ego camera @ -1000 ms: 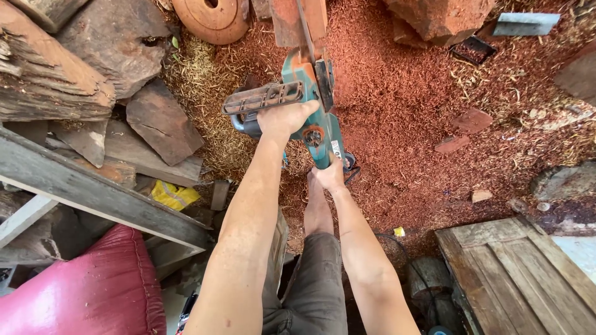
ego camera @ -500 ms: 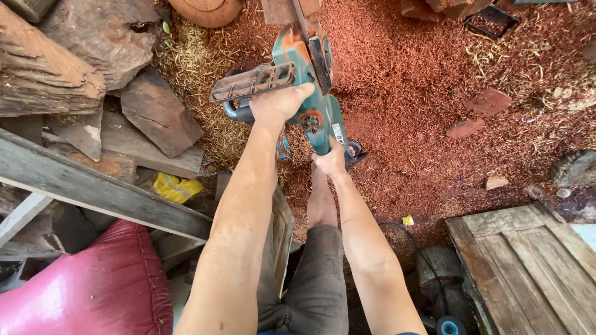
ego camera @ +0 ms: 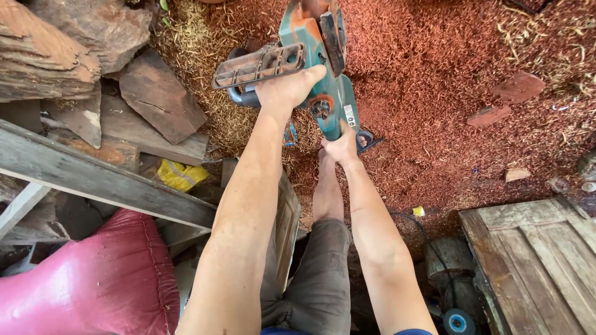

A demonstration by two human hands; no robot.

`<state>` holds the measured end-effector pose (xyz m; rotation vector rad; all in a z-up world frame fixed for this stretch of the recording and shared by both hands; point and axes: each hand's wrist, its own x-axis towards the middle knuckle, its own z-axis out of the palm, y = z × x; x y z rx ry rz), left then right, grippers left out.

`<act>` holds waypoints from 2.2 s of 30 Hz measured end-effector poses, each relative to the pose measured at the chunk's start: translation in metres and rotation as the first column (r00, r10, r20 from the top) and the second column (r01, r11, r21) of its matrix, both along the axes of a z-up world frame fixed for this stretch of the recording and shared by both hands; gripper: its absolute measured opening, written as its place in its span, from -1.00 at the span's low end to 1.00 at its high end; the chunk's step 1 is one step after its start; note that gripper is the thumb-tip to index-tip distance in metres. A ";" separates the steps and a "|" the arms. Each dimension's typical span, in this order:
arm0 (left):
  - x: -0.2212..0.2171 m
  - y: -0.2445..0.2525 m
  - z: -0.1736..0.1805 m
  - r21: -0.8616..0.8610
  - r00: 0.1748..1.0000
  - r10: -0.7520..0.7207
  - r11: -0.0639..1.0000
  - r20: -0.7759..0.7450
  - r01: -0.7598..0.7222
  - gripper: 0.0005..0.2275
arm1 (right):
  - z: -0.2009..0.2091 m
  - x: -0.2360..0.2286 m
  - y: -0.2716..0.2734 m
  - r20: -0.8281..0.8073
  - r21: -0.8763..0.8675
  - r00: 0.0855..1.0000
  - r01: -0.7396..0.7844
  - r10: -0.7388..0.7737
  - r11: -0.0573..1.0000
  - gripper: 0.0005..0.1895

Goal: Using a small hand-held electric chainsaw to cut blocks of wood.

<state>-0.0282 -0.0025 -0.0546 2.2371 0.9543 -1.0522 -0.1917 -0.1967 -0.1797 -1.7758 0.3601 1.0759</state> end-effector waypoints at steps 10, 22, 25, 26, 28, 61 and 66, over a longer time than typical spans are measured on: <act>0.005 0.000 0.001 -0.046 0.993 0.074 0.996 -0.089 -0.078 -0.39 | -0.010 -0.002 0.003 0.078 0.032 0.997 0.025 -0.028 0.999 -0.51; -0.001 0.000 -0.008 0.017 1.000 -0.031 0.999 -0.006 0.031 -0.41 | -0.007 0.009 0.008 -0.004 0.029 1.000 0.022 -0.022 0.999 -0.43; -0.004 0.001 -0.016 0.022 0.999 -0.043 0.999 -0.004 0.043 -0.39 | -0.008 0.011 0.009 -0.039 0.014 0.999 0.013 -0.012 1.000 -0.42; -0.006 0.002 -0.019 0.017 0.999 -0.042 0.999 -0.005 0.042 -0.38 | -0.009 0.011 0.010 -0.035 0.022 0.999 0.018 -0.017 1.000 -0.41; -0.013 0.004 -0.031 0.014 0.999 -0.043 0.999 -0.009 0.043 -0.37 | -0.012 0.010 0.010 -0.033 0.032 0.999 0.025 -0.024 0.999 -0.40; -0.026 0.006 -0.050 -0.078 0.978 0.044 0.997 0.206 -0.028 -0.33 | -0.046 0.005 0.010 0.029 0.076 0.999 0.016 -0.018 0.997 -0.54; -0.025 0.006 -0.049 -0.059 0.986 0.023 0.998 0.167 -0.013 -0.38 | -0.050 0.005 0.011 0.057 0.086 0.998 0.004 -0.009 0.996 -0.56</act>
